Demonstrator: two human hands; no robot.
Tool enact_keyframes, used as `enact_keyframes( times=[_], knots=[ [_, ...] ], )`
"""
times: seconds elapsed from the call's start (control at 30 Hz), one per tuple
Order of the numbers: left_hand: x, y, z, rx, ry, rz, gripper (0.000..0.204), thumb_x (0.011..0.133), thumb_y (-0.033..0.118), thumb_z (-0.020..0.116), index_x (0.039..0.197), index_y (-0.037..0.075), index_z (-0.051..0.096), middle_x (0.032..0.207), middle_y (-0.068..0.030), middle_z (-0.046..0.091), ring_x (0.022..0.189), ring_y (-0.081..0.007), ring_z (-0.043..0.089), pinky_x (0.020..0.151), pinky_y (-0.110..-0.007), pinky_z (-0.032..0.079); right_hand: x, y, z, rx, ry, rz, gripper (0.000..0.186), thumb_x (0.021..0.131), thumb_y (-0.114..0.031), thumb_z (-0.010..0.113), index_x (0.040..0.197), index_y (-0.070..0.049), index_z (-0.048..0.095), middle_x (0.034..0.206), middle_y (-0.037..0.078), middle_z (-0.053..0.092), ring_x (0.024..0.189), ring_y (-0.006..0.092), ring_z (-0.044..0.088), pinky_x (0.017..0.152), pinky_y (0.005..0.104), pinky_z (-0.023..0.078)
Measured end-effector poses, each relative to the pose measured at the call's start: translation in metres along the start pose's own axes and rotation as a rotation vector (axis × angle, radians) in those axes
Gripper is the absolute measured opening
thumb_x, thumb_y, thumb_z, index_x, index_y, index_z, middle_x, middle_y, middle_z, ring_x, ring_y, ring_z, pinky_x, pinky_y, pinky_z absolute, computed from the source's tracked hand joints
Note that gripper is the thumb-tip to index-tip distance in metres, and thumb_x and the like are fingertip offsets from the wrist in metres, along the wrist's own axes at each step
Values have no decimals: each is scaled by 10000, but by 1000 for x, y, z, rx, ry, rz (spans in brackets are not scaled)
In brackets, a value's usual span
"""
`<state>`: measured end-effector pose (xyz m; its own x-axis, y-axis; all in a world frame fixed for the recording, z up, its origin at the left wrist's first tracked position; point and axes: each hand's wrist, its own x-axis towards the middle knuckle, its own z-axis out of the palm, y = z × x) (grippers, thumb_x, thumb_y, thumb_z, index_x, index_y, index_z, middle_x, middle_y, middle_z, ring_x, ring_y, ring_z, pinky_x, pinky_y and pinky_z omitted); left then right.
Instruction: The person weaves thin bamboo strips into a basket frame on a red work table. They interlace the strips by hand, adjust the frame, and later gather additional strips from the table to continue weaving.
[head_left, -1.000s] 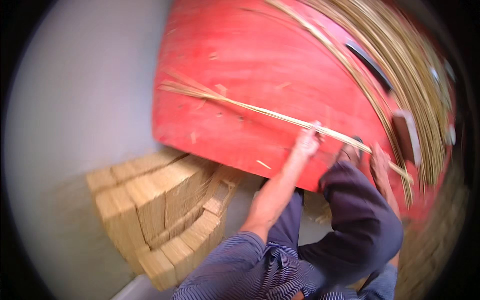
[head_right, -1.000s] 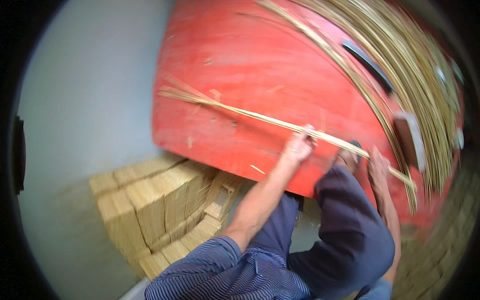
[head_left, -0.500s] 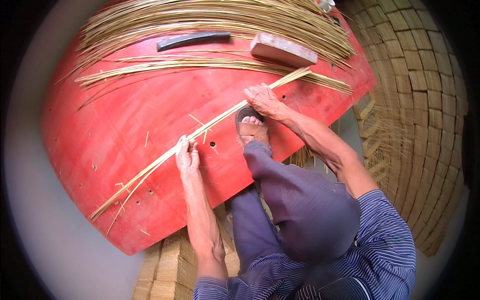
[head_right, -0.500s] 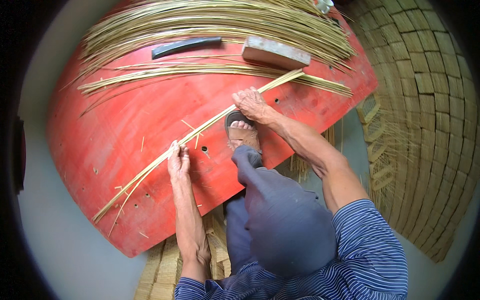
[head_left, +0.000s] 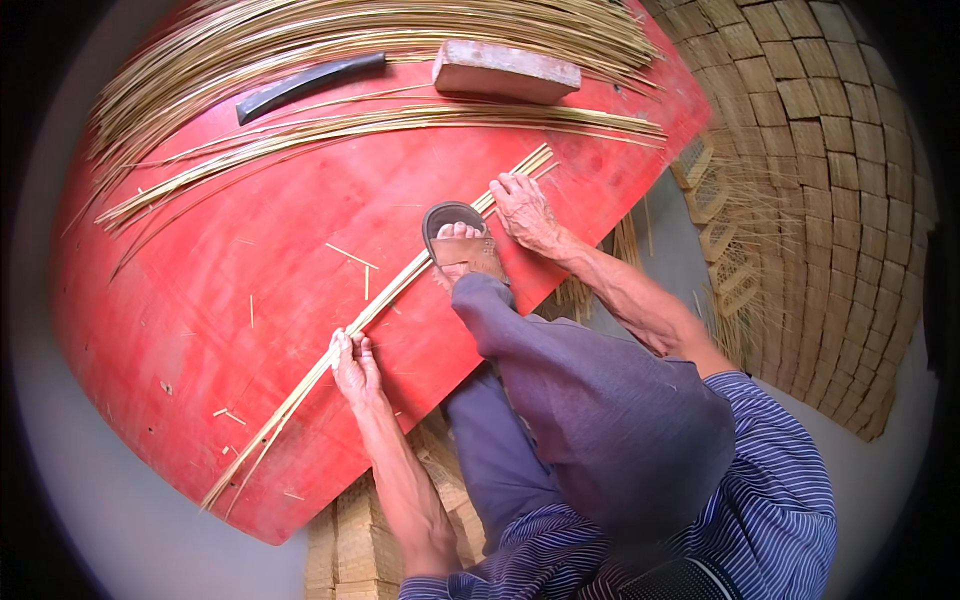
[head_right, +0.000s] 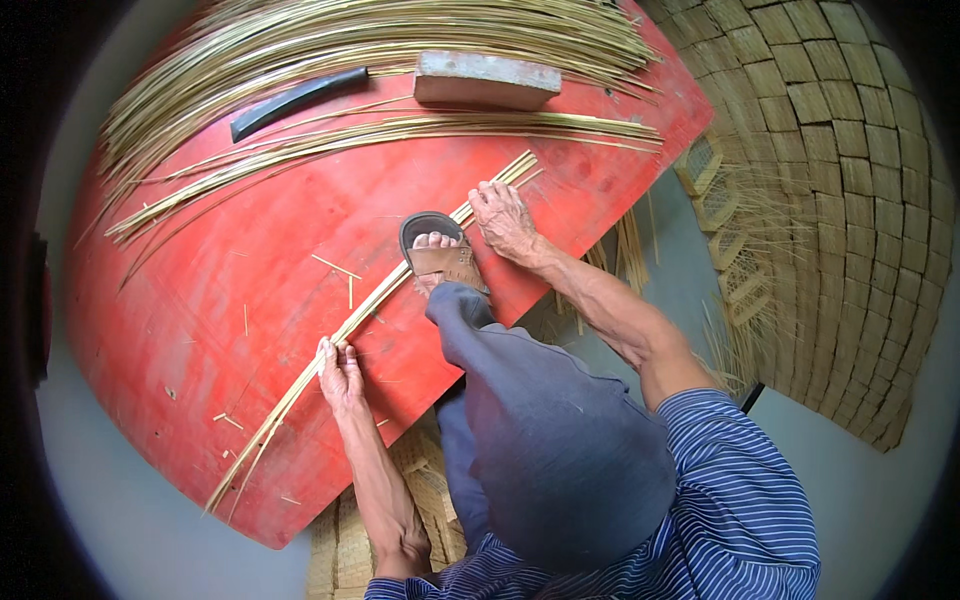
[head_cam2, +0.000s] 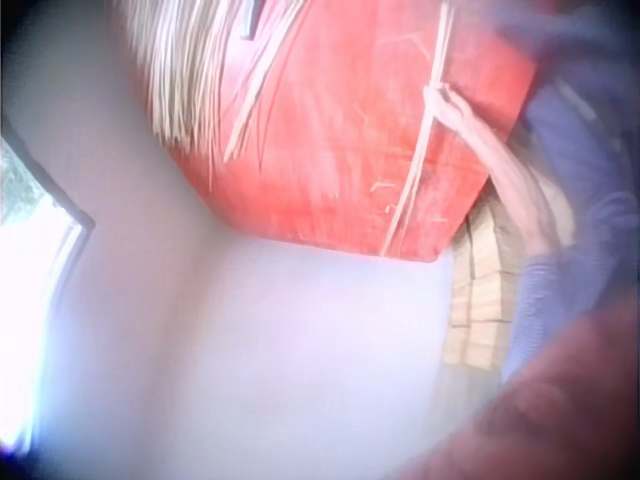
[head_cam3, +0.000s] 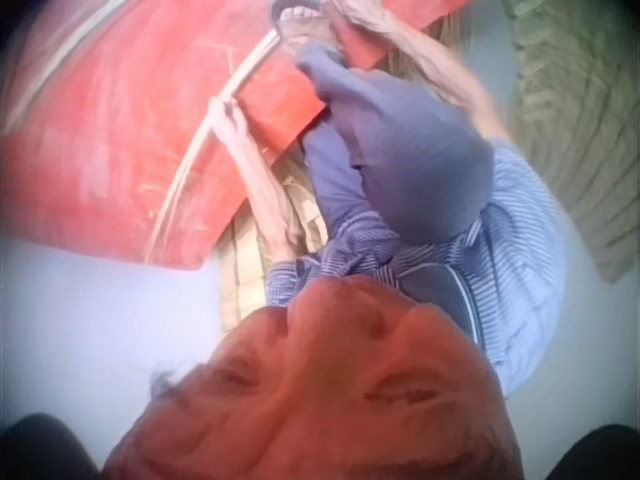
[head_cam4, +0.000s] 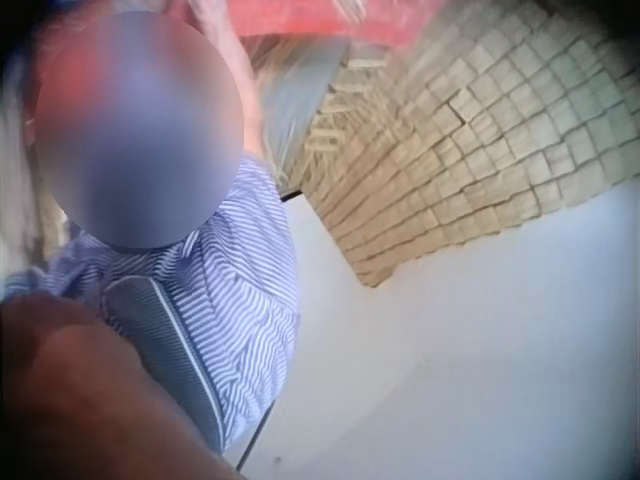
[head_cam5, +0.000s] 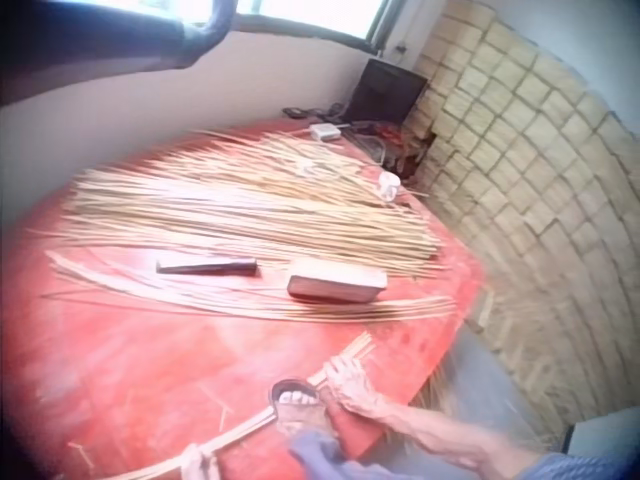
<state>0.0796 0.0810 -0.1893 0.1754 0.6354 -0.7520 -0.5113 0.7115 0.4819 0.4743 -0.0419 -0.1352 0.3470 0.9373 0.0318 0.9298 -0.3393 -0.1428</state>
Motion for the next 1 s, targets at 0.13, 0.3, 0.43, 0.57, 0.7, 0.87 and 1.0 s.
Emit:
enact_keyframes(
  times=[0.13,0.3,0.43,0.57,0.7,0.87,1.0],
  knots=[
    [0,-5,-1,-7,-40,-3,168,959,66,672,1117,15,642,932,-98,709,808,-186,704,731,-299,604,0,10,5,63,33,64,187,857,-59,589,1034,-3,564,1049,190,566,1030,366,563,903,470,491],
    [-4,-18,4,-22,-31,-6,181,956,61,675,1124,6,638,939,-103,708,811,-192,706,736,-307,607,1,22,9,80,115,70,160,823,-30,622,970,-6,565,1000,194,562,984,372,563,886,464,495],
    [-6,-19,-3,-24,-15,-14,234,969,43,648,1196,10,601,991,-107,697,843,-200,699,770,-326,598,2,22,17,60,135,54,168,812,-47,642,959,-17,566,1011,198,564,969,375,561,868,470,491],
    [-9,-18,7,9,54,-22,341,935,35,665,1258,11,559,996,-114,684,845,-217,691,754,-320,582,1,24,19,44,-141,133,299,839,-91,662,1109,19,597,1117,229,608,1066,405,577,943,474,493],
    [-6,-22,11,-46,18,-6,257,930,49,697,1169,24,606,960,-102,704,804,-216,707,732,-329,587,6,24,7,9,-121,48,270,830,-93,665,1070,7,593,1085,218,607,1036,394,579,919,476,489],
    [-10,-21,10,19,90,4,270,953,53,659,1211,12,593,1001,-112,702,805,-222,713,692,-307,598,0,26,5,26,-71,19,236,819,-95,669,1022,-7,589,1045,203,604,999,381,582,889,478,484],
    [-10,-22,9,-2,50,4,217,968,76,659,1178,28,626,1005,-99,713,818,-204,712,726,-314,590,-13,24,-10,91,30,23,210,810,-97,673,984,-19,585,1013,192,602,969,370,585,864,480,480]
  ],
)
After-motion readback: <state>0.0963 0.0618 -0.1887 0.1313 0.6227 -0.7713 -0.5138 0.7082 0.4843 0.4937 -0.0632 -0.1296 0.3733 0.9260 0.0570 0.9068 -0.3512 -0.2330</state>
